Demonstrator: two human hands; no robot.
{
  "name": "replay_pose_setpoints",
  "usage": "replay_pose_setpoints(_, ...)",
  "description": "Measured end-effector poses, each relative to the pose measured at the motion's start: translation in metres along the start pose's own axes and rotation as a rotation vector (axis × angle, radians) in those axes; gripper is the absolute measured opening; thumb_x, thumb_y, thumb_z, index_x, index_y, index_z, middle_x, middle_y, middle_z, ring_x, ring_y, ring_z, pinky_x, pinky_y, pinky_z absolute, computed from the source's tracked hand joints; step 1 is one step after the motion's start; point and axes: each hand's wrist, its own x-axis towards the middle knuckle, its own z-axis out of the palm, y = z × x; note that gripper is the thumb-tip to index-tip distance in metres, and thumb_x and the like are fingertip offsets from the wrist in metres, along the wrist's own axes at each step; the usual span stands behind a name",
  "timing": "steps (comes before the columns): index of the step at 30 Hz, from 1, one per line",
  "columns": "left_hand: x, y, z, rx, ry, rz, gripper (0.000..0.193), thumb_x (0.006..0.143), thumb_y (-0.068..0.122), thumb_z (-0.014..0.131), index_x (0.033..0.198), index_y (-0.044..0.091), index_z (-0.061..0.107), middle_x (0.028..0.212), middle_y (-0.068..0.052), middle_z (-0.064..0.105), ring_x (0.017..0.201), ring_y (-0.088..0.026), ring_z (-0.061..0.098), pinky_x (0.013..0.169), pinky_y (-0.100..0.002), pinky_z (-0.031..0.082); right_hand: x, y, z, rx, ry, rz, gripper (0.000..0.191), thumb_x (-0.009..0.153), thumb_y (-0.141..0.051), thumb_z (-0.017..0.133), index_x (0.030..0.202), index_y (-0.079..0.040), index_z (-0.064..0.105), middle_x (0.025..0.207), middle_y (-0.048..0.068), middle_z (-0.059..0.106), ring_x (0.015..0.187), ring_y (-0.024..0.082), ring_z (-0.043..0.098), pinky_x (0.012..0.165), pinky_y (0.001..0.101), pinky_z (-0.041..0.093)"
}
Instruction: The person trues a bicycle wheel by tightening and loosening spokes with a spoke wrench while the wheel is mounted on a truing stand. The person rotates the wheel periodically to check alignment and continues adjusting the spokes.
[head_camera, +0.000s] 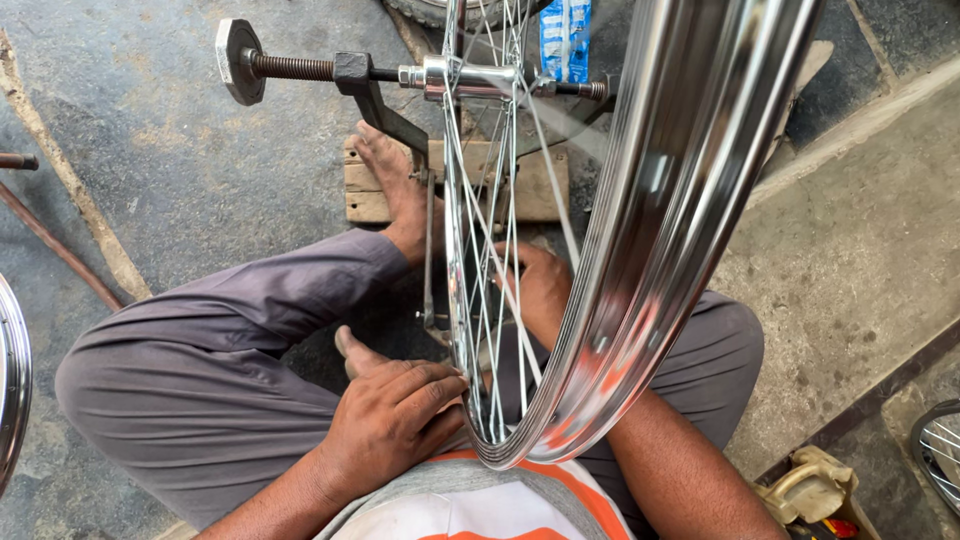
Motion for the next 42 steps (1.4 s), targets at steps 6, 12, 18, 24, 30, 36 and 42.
replay_pose_setpoints(6, 0.001, 0.000, 0.000, 0.003, -0.003, 0.002, 0.036, 0.079, 0.021, 0.082, 0.108, 0.004, 0.070, 0.106, -0.010, 0.073, 0.095, -0.026, 0.074, 0.079, -0.037, 0.059, 0.004, 0.009, 0.009, -0.077, -0.011, 0.010, 0.024, 0.088, -0.017, 0.078, 0.112, -0.015, 0.078, 0.085, 0.015, 0.077, 0.071, 0.025, 0.073, 0.068, 0.0386, 0.059)
replay_pose_setpoints(12, 0.000, -0.001, 0.001, 0.001, -0.006, 0.008, 0.036, 0.080, 0.021, 0.083, 0.108, 0.003, 0.069, 0.105, -0.010, 0.073, 0.094, -0.025, 0.074, 0.079, -0.037, 0.059, 0.002, -0.001, 0.002, 0.026, 0.033, -0.066, 0.026, 0.087, -0.015, 0.078, 0.113, -0.013, 0.077, 0.093, 0.013, 0.077, 0.078, 0.023, 0.076, 0.071, 0.0379, 0.062)
replay_pose_setpoints(18, 0.000, -0.003, 0.002, 0.019, -0.017, 0.012, 0.034, 0.081, 0.019, 0.081, 0.109, 0.003, 0.070, 0.105, -0.011, 0.073, 0.095, -0.025, 0.074, 0.080, -0.037, 0.060, -0.001, -0.029, -0.013, -0.191, -0.204, 0.247, 0.028, 0.097, -0.021, 0.072, 0.124, -0.022, 0.074, 0.085, 0.017, 0.075, 0.076, 0.030, 0.071, 0.071, 0.0435, 0.058)
replay_pose_setpoints(24, 0.003, 0.000, -0.001, -0.012, 0.011, 0.053, 0.035, 0.081, 0.019, 0.083, 0.109, 0.002, 0.069, 0.108, -0.012, 0.073, 0.098, -0.027, 0.073, 0.082, -0.037, 0.060, -0.001, -0.029, -0.016, -0.078, -0.092, 0.030, 0.025, 0.092, -0.019, 0.074, 0.116, -0.016, 0.076, 0.086, 0.014, 0.076, 0.073, 0.025, 0.071, 0.068, 0.0396, 0.057)
replay_pose_setpoints(30, 0.004, 0.001, -0.003, 0.000, 0.050, 0.056, 0.041, 0.079, 0.022, 0.084, 0.111, 0.001, 0.068, 0.108, -0.012, 0.072, 0.104, -0.029, 0.072, 0.087, -0.039, 0.059, -0.003, -0.019, -0.007, 0.123, -0.047, -0.011, 0.026, 0.091, -0.018, 0.073, 0.116, -0.010, 0.073, 0.098, 0.013, 0.077, 0.081, 0.025, 0.075, 0.072, 0.0375, 0.059)
replay_pose_setpoints(36, 0.004, -0.003, 0.003, 0.017, -0.004, -0.005, 0.034, 0.081, 0.017, 0.082, 0.109, 0.002, 0.069, 0.108, -0.012, 0.073, 0.101, -0.028, 0.073, 0.085, -0.038, 0.059, -0.010, -0.023, -0.006, 0.011, -0.105, 0.091, 0.025, 0.088, -0.024, 0.076, 0.111, -0.012, 0.077, 0.084, 0.013, 0.078, 0.073, 0.024, 0.076, 0.067, 0.0386, 0.059)
replay_pose_setpoints(42, 0.000, 0.001, -0.001, -0.032, 0.021, 0.036, 0.034, 0.083, 0.015, 0.081, 0.111, 0.002, 0.068, 0.107, -0.011, 0.072, 0.101, -0.026, 0.073, 0.085, -0.037, 0.060, -0.012, -0.038, -0.005, 0.034, -0.195, 0.144, 0.028, 0.089, -0.027, 0.074, 0.113, -0.012, 0.076, 0.082, 0.011, 0.079, 0.069, 0.021, 0.074, 0.065, 0.0371, 0.058)
